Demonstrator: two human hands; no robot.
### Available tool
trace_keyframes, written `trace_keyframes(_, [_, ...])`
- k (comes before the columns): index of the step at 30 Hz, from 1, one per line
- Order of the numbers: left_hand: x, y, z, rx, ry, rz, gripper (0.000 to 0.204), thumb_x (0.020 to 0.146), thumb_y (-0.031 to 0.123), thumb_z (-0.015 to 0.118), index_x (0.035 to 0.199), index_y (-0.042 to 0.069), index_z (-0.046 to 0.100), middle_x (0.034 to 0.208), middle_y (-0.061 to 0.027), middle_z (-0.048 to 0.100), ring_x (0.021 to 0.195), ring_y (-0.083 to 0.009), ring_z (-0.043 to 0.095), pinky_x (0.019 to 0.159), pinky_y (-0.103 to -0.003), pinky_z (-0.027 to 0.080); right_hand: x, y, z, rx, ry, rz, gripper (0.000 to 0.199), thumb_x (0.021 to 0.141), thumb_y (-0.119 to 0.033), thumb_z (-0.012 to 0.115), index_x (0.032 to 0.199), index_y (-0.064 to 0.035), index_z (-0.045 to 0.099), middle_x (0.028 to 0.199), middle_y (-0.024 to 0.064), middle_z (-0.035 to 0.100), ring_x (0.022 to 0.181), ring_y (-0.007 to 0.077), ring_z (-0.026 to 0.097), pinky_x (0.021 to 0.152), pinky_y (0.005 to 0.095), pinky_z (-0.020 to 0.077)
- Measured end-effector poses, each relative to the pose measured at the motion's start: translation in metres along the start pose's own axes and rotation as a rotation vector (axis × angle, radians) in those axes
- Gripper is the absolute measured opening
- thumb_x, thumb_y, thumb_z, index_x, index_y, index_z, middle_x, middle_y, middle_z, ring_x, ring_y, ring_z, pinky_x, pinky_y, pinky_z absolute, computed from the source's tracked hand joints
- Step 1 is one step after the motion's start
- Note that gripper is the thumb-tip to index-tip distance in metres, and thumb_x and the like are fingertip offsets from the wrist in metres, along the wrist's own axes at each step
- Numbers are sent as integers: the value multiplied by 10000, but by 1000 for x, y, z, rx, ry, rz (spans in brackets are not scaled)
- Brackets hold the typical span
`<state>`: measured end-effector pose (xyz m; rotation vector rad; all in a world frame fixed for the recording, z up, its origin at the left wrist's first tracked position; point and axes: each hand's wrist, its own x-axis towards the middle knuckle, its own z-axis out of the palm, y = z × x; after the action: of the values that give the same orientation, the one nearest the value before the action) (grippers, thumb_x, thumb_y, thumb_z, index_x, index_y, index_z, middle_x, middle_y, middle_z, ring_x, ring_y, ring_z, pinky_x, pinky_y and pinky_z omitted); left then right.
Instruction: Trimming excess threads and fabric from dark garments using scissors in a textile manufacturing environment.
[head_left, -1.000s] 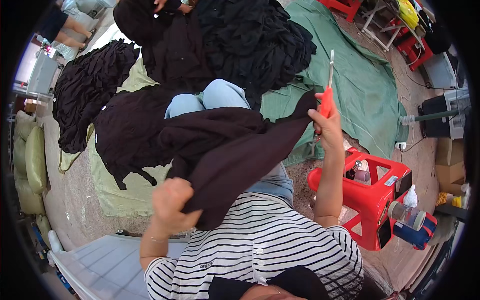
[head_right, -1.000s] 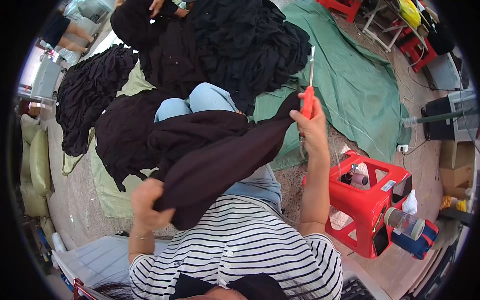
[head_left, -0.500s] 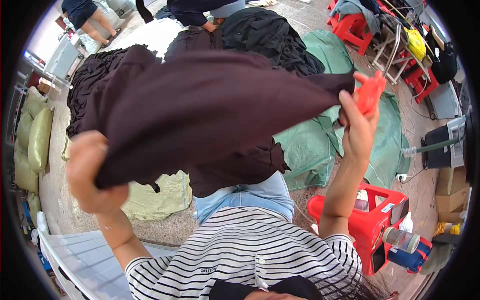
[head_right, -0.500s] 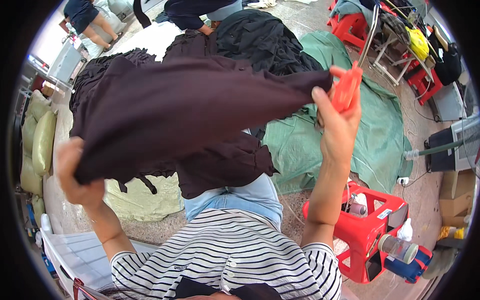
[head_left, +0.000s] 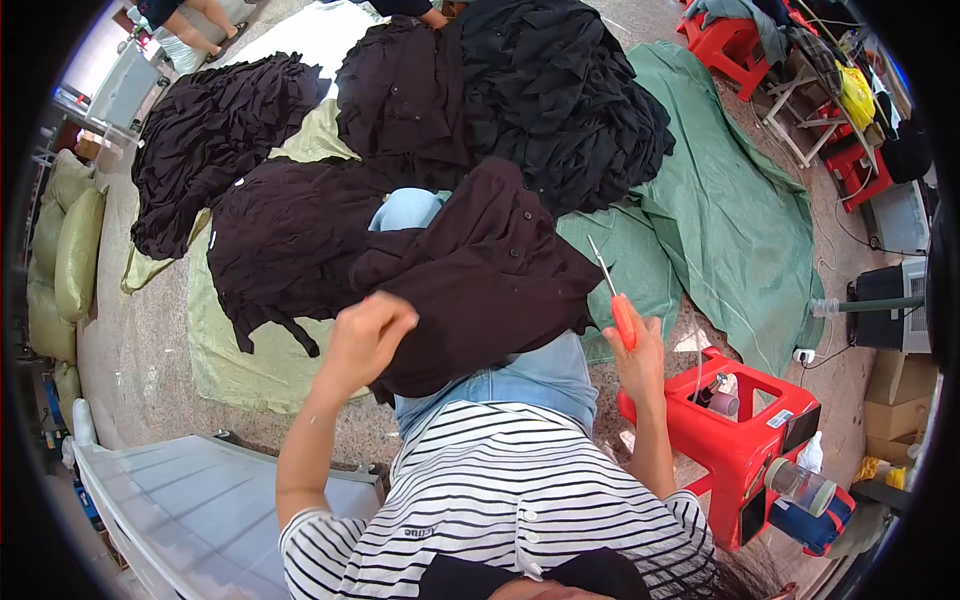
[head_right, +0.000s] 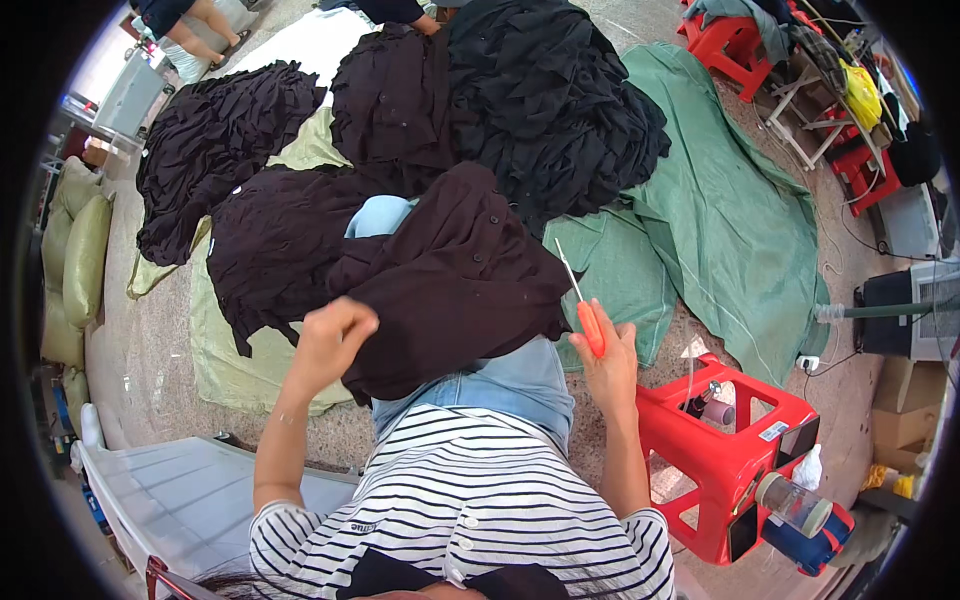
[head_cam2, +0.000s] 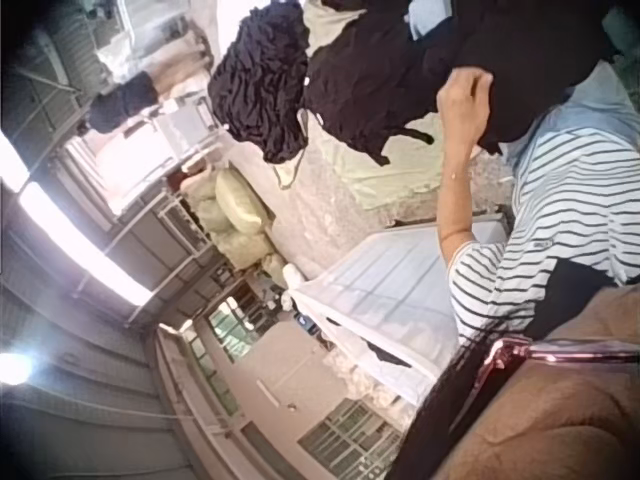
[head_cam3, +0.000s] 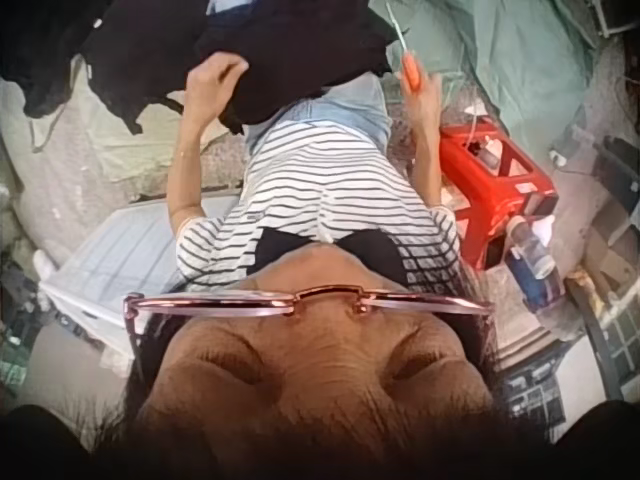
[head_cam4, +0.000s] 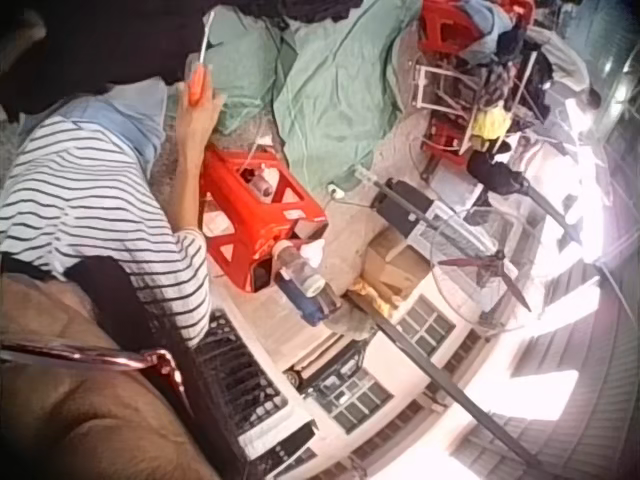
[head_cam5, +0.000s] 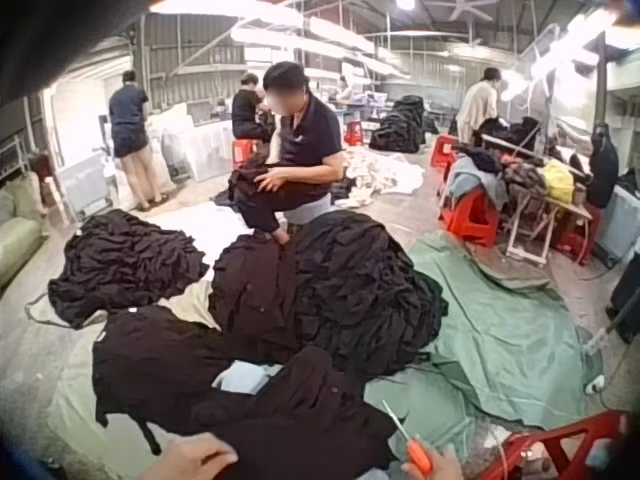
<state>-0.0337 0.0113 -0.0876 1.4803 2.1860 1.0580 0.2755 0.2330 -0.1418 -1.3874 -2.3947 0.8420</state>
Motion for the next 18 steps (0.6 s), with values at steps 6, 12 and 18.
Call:
trace_keyframes(6, [99,10,85,-85,-53,289,145,848,-6,691,991,22,687,927,-100,624,811,-273,657,732,-348,528,-6,-40,-7,190,-22,24,409,881,-274,747,1194,-30,646,1025,194,682,910,377,672,777,411,521])
trace_keyframes(12, [120,2,94,48,-372,244,222,793,47,725,1008,39,675,925,-92,565,791,-278,643,737,-386,523,-19,-46,-23,59,-95,8,386,859,-370,752,1045,-50,641,877,180,689,782,414,667,652,451,512])
trace_keyframes(18, [108,-6,114,92,-96,197,119,775,-3,688,889,8,657,833,-85,594,696,-236,655,631,-343,532,-18,-60,-35,45,-129,-50,380,855,-386,750,1017,-60,638,837,166,686,726,400,666,604,453,505])
